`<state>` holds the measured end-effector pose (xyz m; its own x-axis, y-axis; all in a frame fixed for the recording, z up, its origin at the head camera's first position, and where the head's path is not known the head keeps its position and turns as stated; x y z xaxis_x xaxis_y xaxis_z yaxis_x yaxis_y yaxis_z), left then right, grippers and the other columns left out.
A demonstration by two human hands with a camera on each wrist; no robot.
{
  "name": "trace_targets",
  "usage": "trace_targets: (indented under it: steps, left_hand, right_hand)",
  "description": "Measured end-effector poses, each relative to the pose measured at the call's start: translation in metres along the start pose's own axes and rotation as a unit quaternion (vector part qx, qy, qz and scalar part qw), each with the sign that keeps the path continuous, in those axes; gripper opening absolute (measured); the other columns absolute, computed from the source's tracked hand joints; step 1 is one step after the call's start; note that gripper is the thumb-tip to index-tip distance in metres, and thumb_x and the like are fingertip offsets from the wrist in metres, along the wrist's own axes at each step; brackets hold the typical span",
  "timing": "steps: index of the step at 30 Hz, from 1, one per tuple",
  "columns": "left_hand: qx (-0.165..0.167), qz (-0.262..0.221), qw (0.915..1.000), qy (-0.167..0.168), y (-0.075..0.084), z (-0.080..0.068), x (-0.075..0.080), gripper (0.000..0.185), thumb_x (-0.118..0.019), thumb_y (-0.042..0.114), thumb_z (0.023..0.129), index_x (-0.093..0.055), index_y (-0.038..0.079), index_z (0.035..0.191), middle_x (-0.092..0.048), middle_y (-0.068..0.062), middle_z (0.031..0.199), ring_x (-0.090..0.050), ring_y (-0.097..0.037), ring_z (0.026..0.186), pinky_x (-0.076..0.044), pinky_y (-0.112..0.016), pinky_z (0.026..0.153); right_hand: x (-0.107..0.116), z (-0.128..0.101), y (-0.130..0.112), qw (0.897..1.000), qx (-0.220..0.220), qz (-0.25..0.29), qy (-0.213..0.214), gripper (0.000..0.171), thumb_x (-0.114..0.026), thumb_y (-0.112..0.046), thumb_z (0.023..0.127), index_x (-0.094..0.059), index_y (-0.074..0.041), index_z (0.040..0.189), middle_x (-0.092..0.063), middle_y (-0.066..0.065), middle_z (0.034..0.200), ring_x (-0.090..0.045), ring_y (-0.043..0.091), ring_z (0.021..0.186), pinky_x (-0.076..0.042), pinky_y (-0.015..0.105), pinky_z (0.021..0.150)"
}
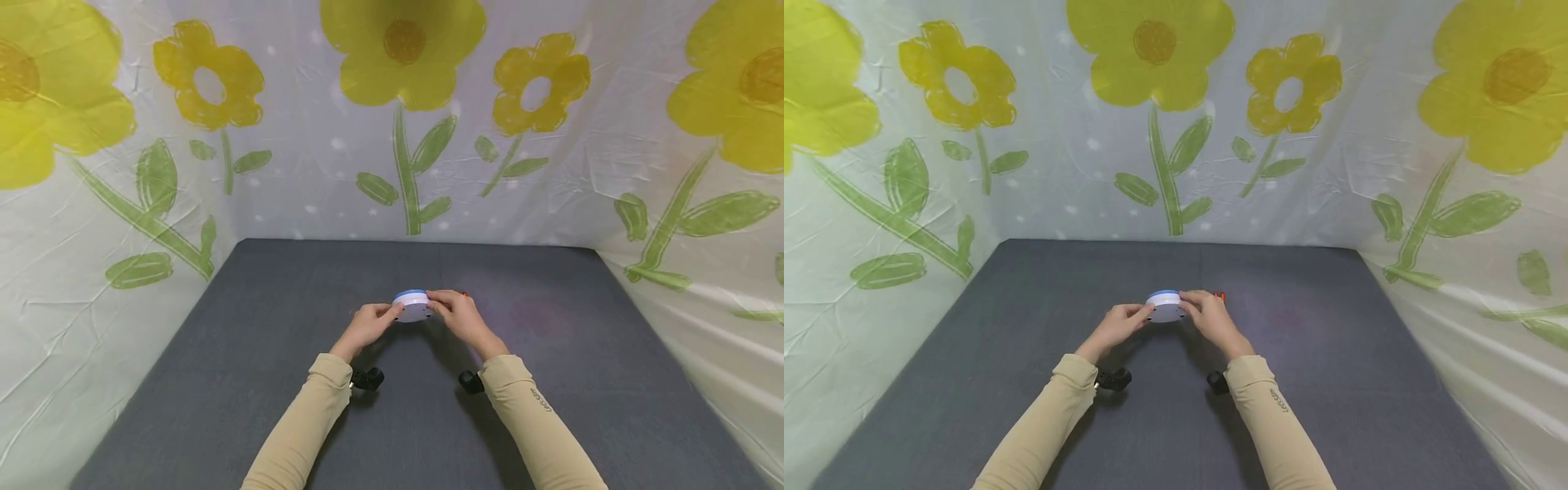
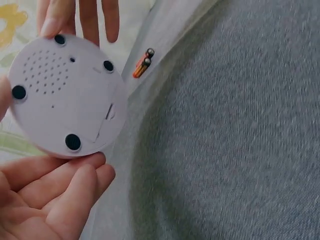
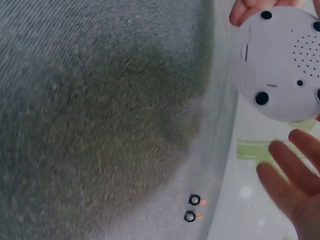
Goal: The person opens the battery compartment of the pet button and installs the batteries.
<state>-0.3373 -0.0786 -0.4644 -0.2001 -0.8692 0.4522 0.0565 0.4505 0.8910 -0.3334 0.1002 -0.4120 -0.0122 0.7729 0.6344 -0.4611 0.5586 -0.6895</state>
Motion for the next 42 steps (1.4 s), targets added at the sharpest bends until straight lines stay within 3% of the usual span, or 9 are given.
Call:
trace_targets:
  steps: [5,8,12,17,20,24,32,37,42]
  left_hand:
    - [-0.022,0.035,0.9991,-0.005,0.009,-0.002,-0.005,0.072,-0.057,0.059,0.083,-0.054,0.005,0.13,-0.061,-0.008,0.117,-0.058,-0.02,0.104,-0.048,-0.04,0.085]
    - [-0.049,0.077,0.9958,-0.005,0.017,-0.004,-0.007,0.084,-0.066,0.052,0.08,-0.038,0.0,0.14,-0.056,-0.014,0.123,-0.057,-0.021,0.107,-0.048,-0.039,0.085]
    - [-0.079,0.116,0.9901,-0.002,0.027,-0.007,-0.009,0.101,-0.078,0.034,0.076,-0.014,-0.003,0.146,-0.042,-0.02,0.137,-0.047,-0.026,0.12,-0.042,-0.042,0.093]
    - [-0.115,0.131,0.9847,-0.001,0.038,-0.008,-0.012,0.11,-0.082,0.015,0.071,-0.005,0.004,0.148,-0.019,-0.016,0.149,-0.024,-0.028,0.134,-0.028,-0.042,0.104]
    - [-0.143,0.134,0.9806,0.008,0.038,-0.007,-0.014,0.11,-0.082,0.012,0.071,-0.005,0.006,0.149,-0.018,-0.014,0.15,-0.022,-0.025,0.135,-0.027,-0.04,0.105]
    - [-0.169,0.126,0.9771,0.026,0.034,-0.008,-0.014,0.108,-0.083,0.015,0.071,-0.008,0.006,0.149,-0.023,-0.013,0.149,-0.026,-0.024,0.133,-0.03,-0.04,0.104]
    - [-0.172,0.083,0.9809,0.039,0.025,-0.01,-0.012,0.104,-0.084,0.019,0.069,-0.017,0.009,0.149,-0.036,-0.015,0.143,-0.05,-0.024,0.116,-0.045,-0.036,0.09]
    - [-0.181,0.071,0.9807,0.022,0.024,-0.011,-0.013,0.102,-0.084,0.02,0.069,-0.021,0.017,0.149,-0.045,-0.011,0.136,-0.054,-0.02,0.109,-0.048,-0.034,0.084]
    - [-0.171,0.057,0.9837,-0.002,0.021,-0.012,-0.016,0.098,-0.084,0.018,0.068,-0.026,0.018,0.147,-0.047,-0.007,0.132,-0.055,-0.016,0.103,-0.048,-0.032,0.081]
  right_hand:
    - [0.002,0.001,-0.001,0.999,-0.026,0.01,0.021,0.028,-0.061,-0.013,0.09,-0.065,-0.002,0.116,-0.067,0.011,0.104,-0.064,0.017,0.084,-0.052,0.033,0.069]
    - [0.003,0.002,-0.002,0.999,-0.032,0.004,0.036,0.026,-0.059,-0.014,0.092,-0.066,-0.001,0.115,-0.067,0.012,0.1,-0.06,0.016,0.074,-0.049,0.031,0.062]
    - [0.004,0.004,-0.003,0.998,-0.036,-0.013,0.053,0.023,-0.057,-0.012,0.094,-0.067,-0.001,0.111,-0.068,0.012,0.098,-0.058,0.017,0.07,-0.048,0.032,0.061]
    - [0.011,0.006,-0.004,0.996,-0.048,-0.02,0.072,0.019,-0.057,-0.012,0.094,-0.069,-0.003,0.105,-0.067,0.01,0.089,-0.057,0.019,0.071,-0.048,0.034,0.062]
    - [0.013,0.007,-0.004,0.996,-0.059,-0.018,0.067,0.019,-0.056,-0.013,0.094,-0.07,-0.005,0.105,-0.065,0.008,0.08,-0.055,0.017,0.066,-0.045,0.031,0.059]
    - [0.011,0.005,-0.002,0.997,-0.068,-0.007,0.037,0.023,-0.055,-0.017,0.095,-0.067,-0.006,0.112,-0.063,0.006,0.077,-0.052,0.015,0.064,-0.043,0.029,0.056]
    - [-0.002,-0.005,-0.005,0.995,-0.04,0.02,-0.088,0.065,-0.069,-0.025,0.085,-0.041,-0.006,0.14,-0.055,0.014,0.122,-0.057,0.026,0.097,-0.05,0.038,0.079]
    - [-0.011,-0.009,0.001,0.99,-0.047,0.04,-0.13,0.089,-0.079,-0.023,0.075,-0.028,-0.006,0.146,-0.038,0.018,0.14,-0.052,0.031,0.108,-0.046,0.041,0.088]
    - [-0.019,-0.012,0.008,0.988,-0.045,0.03,-0.142,0.096,-0.083,-0.014,0.07,-0.025,-0.005,0.146,-0.038,0.02,0.137,-0.051,0.029,0.109,-0.046,0.039,0.087]
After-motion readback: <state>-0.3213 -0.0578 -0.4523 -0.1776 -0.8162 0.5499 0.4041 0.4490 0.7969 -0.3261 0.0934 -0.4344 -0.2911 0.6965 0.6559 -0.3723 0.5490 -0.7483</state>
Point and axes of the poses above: each hand's wrist, its own z-axis towards the middle knuckle, its own x-axis out of the back of the hand, y = z × x, the point moved 7 cm from there along z, towards the middle knuckle
